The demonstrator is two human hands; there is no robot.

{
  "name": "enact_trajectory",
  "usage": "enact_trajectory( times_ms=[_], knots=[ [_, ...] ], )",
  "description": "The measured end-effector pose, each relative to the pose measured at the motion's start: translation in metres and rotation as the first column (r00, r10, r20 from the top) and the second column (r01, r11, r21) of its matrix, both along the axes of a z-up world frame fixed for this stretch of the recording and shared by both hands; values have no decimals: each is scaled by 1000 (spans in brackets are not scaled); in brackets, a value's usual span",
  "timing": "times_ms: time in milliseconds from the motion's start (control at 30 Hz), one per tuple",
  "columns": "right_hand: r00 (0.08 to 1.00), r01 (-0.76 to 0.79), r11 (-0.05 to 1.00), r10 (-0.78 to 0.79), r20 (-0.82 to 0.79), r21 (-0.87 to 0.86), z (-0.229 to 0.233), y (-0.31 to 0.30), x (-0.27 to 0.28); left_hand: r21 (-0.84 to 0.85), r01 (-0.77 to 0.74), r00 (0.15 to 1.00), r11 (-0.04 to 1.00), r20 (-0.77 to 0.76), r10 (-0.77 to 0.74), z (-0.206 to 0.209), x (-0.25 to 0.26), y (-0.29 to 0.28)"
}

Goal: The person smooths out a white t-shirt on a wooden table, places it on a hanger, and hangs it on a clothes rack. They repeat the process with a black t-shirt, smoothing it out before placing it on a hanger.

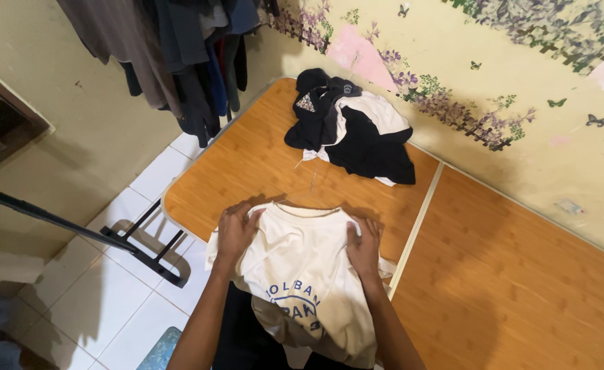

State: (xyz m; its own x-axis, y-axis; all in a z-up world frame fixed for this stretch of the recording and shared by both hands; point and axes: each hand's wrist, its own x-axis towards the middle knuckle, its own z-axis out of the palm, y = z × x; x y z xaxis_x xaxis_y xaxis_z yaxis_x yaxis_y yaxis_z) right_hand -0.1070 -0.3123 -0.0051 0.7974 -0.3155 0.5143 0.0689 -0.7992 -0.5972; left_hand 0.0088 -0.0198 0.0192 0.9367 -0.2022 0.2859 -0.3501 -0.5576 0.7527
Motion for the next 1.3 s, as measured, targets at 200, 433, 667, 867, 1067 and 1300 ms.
enact_trajectory(
  times_ms=[200, 433, 667, 867, 1067, 1300],
  knots=[
    [1000, 10, 1000, -10, 7, 13, -1, 0, 2, -17, -14, 998, 1000, 54, 15, 5, -2, -2],
    [997, 30, 997, -23, -80, 77, -1, -2, 1, 19, -43, 998, 999, -47, 44, 2, -2, -2],
    [998, 34, 997, -30, -60, 75, -3, 0, 3, 16, -23, 988, 1000, 154, 20, 2, 0, -2],
    [996, 49, 994, -41, -81, 100, 1, 1, 4, 78, -8, 984, 997, 180, -6, 0, -1, -4],
    [997, 72, 996, -71, 23, -52, -3, 0, 3, -24, -26, 962, 999, 270, 31, -6, 0, -2],
    [972, 140, 984, -115, -204, 112, -10, 0, 1, 89, -47, 972, 995, 235, 25, -12, -1, -2]
  ],
)
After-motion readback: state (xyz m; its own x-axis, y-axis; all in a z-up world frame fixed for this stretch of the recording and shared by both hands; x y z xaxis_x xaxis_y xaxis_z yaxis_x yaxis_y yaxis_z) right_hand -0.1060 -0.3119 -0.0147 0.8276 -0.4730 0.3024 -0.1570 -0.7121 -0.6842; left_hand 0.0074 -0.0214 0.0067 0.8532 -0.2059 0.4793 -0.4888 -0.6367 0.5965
